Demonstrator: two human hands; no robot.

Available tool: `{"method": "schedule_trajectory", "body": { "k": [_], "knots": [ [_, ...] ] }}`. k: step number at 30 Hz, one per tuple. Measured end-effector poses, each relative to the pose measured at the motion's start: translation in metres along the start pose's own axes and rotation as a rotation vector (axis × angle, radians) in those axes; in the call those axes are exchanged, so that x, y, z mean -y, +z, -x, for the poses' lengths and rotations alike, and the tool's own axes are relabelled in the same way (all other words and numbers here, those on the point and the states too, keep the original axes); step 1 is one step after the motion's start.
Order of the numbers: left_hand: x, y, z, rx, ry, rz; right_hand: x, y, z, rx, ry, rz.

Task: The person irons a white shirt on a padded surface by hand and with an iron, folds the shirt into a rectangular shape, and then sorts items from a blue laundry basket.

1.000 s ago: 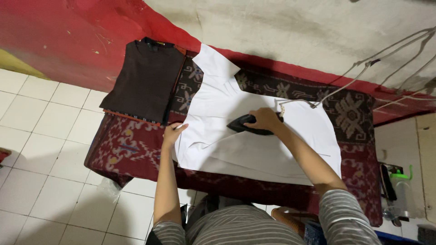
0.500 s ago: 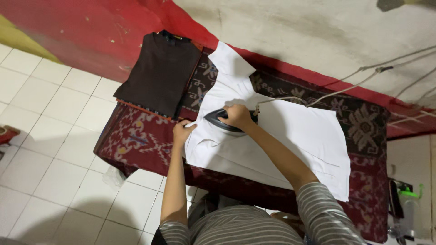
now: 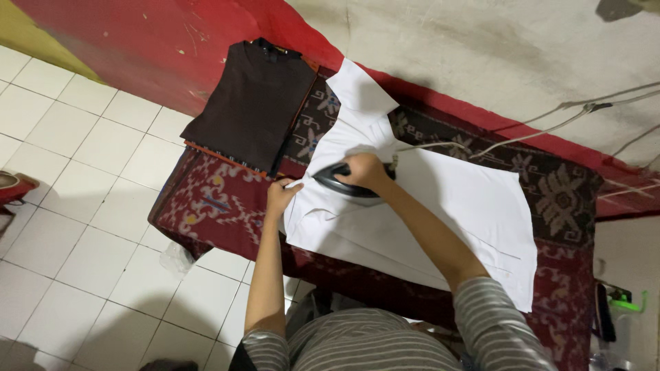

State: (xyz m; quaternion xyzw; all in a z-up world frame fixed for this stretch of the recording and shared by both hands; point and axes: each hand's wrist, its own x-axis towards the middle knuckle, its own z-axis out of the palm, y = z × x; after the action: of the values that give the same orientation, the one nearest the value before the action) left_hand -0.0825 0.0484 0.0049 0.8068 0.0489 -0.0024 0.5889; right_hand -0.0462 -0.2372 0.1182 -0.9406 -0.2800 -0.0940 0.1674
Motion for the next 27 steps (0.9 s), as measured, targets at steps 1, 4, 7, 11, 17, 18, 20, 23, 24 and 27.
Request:
{"method": "schedule_trajectory", "body": {
  "k": [1, 4, 7, 11, 17, 18, 20, 23, 24, 27],
  "knots": [
    [0.004, 0.001, 0.002, 0.006, 0.022, 0.020, -0.010, -0.003, 0.010, 0.046, -0.025, -0.004],
    [0.015, 0.002, 0.000, 0.009, 0.002, 0.003, -0.033, -0.006, 0.043, 0.207, -0.049, 0.027],
    [0.018, 0.004, -0.007, -0.013, -0.022, -0.079, -0.057, -0.011, 0.068, 0.292, 0.005, 0.132],
    [0.017, 0.006, -0.017, -0.009, -0.083, -0.199, -0.096, -0.028, 0.091, 0.184, 0.178, 0.147],
    [0.005, 0.018, -0.018, -0.115, -0.215, -0.499, -0.148, -0.062, 0.149, 0.221, 0.451, 0.205],
    [0.001, 0.021, -0.014, -0.142, -0.210, -0.521, -0.156, -0.069, 0.162, 0.212, 0.487, 0.217],
    [-0.008, 0.023, -0.005, -0.186, -0.201, -0.525, -0.172, -0.082, 0.194, 0.181, 0.561, 0.204],
    [-0.026, 0.031, -0.006, -0.167, -0.293, -0.741, -0.203, -0.104, 0.244, 0.102, 0.634, 0.196],
    [-0.033, 0.039, -0.006, -0.148, -0.371, -0.809, -0.213, -0.112, 0.264, 0.075, 0.654, 0.193],
    [-0.049, 0.079, 0.010, -0.416, 0.084, -0.991, -0.244, -0.133, 0.319, 0.050, 0.671, 0.312]
  ]
}}
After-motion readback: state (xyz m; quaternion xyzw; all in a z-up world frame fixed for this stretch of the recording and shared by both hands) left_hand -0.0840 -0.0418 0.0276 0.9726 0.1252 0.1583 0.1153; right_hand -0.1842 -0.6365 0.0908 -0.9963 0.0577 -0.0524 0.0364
